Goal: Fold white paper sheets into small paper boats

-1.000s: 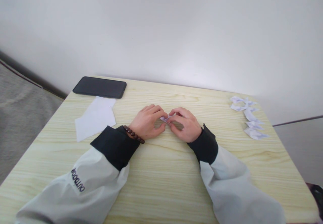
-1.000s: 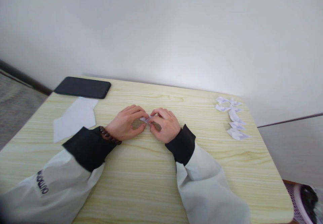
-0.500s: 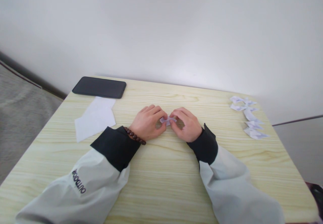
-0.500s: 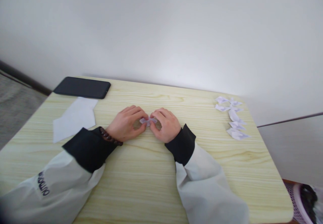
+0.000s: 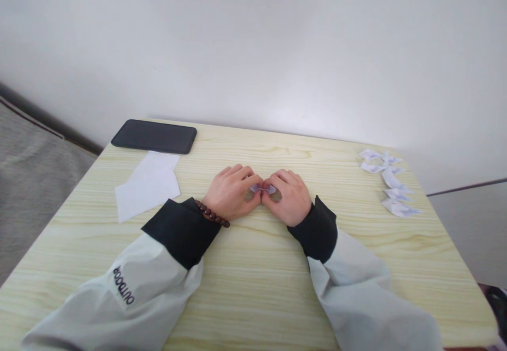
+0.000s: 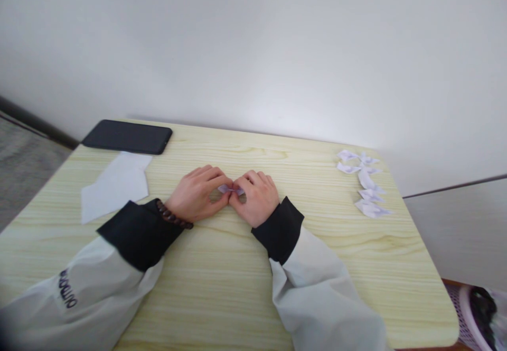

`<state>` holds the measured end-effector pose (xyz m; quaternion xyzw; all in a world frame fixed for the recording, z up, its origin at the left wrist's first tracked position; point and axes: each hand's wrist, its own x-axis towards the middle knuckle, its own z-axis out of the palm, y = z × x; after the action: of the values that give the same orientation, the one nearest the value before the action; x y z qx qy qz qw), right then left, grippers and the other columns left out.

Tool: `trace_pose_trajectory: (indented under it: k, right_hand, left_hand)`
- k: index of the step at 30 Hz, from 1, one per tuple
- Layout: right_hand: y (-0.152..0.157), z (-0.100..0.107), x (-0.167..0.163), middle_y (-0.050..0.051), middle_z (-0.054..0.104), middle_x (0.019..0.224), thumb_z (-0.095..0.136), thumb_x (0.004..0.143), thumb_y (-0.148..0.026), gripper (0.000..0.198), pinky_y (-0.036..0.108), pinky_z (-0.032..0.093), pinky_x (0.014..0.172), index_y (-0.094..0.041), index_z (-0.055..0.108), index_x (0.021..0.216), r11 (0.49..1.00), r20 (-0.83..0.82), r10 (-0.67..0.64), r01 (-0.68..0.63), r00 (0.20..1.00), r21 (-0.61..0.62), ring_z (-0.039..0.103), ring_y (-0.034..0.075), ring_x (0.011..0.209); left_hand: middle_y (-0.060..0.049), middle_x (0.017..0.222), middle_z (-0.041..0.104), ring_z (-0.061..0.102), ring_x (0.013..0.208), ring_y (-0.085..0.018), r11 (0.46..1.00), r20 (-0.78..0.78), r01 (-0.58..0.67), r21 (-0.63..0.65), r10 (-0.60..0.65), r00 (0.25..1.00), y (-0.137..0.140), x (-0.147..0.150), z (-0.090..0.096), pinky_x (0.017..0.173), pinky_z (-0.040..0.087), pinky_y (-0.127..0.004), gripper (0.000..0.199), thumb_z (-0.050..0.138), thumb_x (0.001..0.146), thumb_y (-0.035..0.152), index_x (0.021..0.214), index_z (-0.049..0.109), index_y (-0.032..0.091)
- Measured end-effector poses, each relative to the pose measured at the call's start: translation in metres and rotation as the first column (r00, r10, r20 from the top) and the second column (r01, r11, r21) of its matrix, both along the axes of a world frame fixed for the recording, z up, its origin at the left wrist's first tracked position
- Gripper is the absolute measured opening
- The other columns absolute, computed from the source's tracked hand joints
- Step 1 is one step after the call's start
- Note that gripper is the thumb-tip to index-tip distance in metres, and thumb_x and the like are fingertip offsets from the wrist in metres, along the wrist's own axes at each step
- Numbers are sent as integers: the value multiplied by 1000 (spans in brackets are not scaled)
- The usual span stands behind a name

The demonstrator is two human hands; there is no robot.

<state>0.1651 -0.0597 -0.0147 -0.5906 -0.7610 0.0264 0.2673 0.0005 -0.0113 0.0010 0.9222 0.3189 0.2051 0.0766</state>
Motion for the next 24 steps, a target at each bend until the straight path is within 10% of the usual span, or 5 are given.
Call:
trace_pose_trajectory:
  k: [24]
  right_hand:
    - [5,-3,13,4,62,85,58,80,-24,12,31,42,72,-20,61,90,994,-105,111,-110,988,17,56,17,78]
  left_hand:
    - [-4,91,62,54,85,-19,998,48,-19,-57,22,999,3,-1,-2,77,43,-32,18,50,83,29,91,64,20]
